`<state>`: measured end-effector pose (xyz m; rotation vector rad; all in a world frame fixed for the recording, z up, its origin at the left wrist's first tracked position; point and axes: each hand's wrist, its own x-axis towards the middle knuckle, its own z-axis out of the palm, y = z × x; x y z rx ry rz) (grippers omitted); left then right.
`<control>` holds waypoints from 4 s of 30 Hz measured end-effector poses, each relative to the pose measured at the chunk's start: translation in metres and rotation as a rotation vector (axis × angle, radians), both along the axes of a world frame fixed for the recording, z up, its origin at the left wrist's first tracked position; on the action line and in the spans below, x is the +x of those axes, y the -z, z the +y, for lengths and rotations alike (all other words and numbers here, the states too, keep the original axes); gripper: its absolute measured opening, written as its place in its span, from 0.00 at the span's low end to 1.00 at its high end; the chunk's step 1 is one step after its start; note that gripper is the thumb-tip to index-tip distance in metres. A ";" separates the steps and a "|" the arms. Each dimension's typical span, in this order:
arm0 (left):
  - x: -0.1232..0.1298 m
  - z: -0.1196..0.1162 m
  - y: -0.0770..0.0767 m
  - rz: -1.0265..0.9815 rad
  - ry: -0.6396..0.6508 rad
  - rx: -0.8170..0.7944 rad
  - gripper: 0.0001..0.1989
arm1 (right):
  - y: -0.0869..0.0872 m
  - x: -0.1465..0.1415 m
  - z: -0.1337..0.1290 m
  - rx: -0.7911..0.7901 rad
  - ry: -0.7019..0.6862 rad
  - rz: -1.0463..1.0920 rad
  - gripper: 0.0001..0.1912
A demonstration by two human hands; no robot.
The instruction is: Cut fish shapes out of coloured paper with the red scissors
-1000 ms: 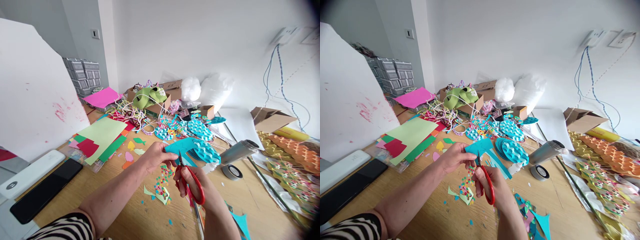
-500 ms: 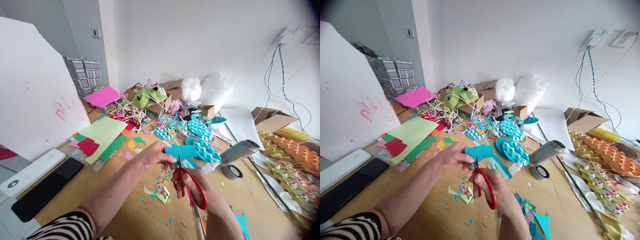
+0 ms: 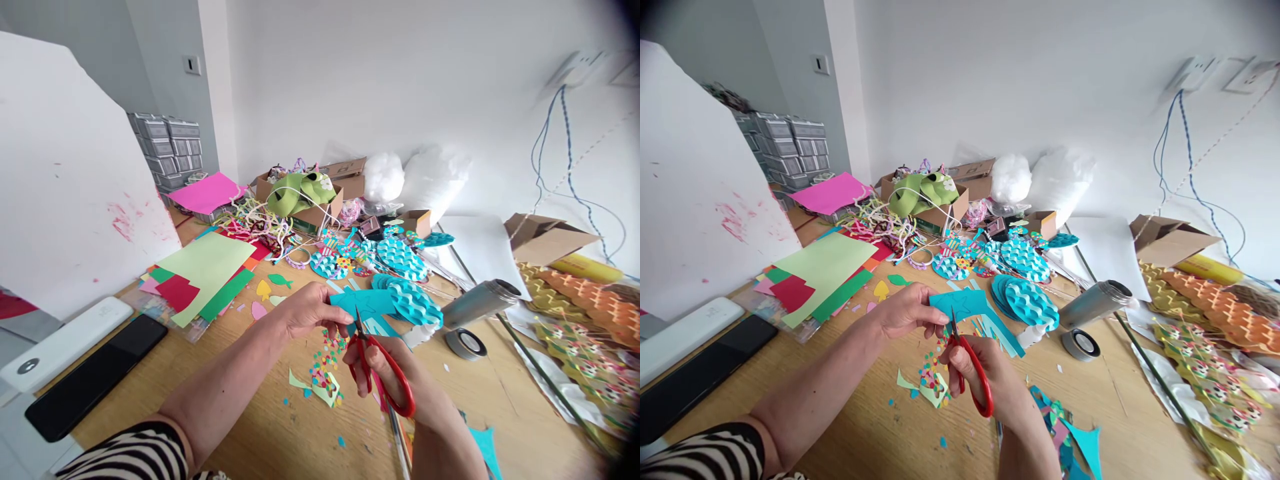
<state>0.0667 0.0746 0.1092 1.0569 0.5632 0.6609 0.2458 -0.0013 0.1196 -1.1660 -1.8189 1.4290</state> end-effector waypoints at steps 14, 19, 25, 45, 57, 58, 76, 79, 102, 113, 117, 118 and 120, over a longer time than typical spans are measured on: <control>-0.002 0.001 0.001 -0.004 0.004 0.020 0.12 | 0.002 -0.002 -0.001 0.028 -0.025 0.095 0.31; -0.002 0.001 0.000 -0.005 0.010 0.034 0.13 | 0.006 0.000 -0.001 0.033 -0.040 0.122 0.32; -0.002 0.001 0.000 -0.008 0.013 0.027 0.12 | 0.005 -0.001 -0.001 0.016 -0.028 0.131 0.32; -0.001 -0.001 -0.003 -0.003 0.000 -0.018 0.13 | 0.001 -0.002 0.000 -0.044 0.031 0.008 0.34; 0.002 -0.003 -0.006 0.000 -0.074 0.015 0.19 | 0.002 -0.001 0.001 0.002 0.046 -0.028 0.34; 0.002 -0.003 -0.006 0.001 -0.075 0.019 0.19 | 0.002 -0.001 0.001 0.009 0.045 -0.032 0.34; 0.002 -0.007 -0.010 0.049 -0.137 0.123 0.16 | 0.002 -0.001 0.002 0.014 0.047 -0.074 0.33; 0.002 -0.007 -0.012 0.048 -0.135 0.133 0.14 | 0.005 0.001 0.002 0.020 0.049 -0.059 0.32; 0.000 -0.006 -0.007 0.073 -0.104 0.133 0.16 | 0.011 0.005 0.003 0.019 0.073 -0.093 0.32; 0.002 -0.003 -0.004 0.085 -0.227 0.169 0.15 | 0.008 0.004 0.005 0.023 0.062 -0.061 0.31; 0.004 -0.004 -0.006 0.045 -0.318 0.105 0.16 | 0.009 0.005 0.006 0.070 0.063 -0.070 0.30; 0.004 -0.004 -0.006 0.035 -0.325 0.077 0.16 | 0.009 0.005 0.006 0.081 0.069 -0.075 0.30; 0.004 -0.003 -0.006 0.007 -0.315 0.026 0.15 | 0.009 0.005 0.006 0.090 0.087 -0.069 0.30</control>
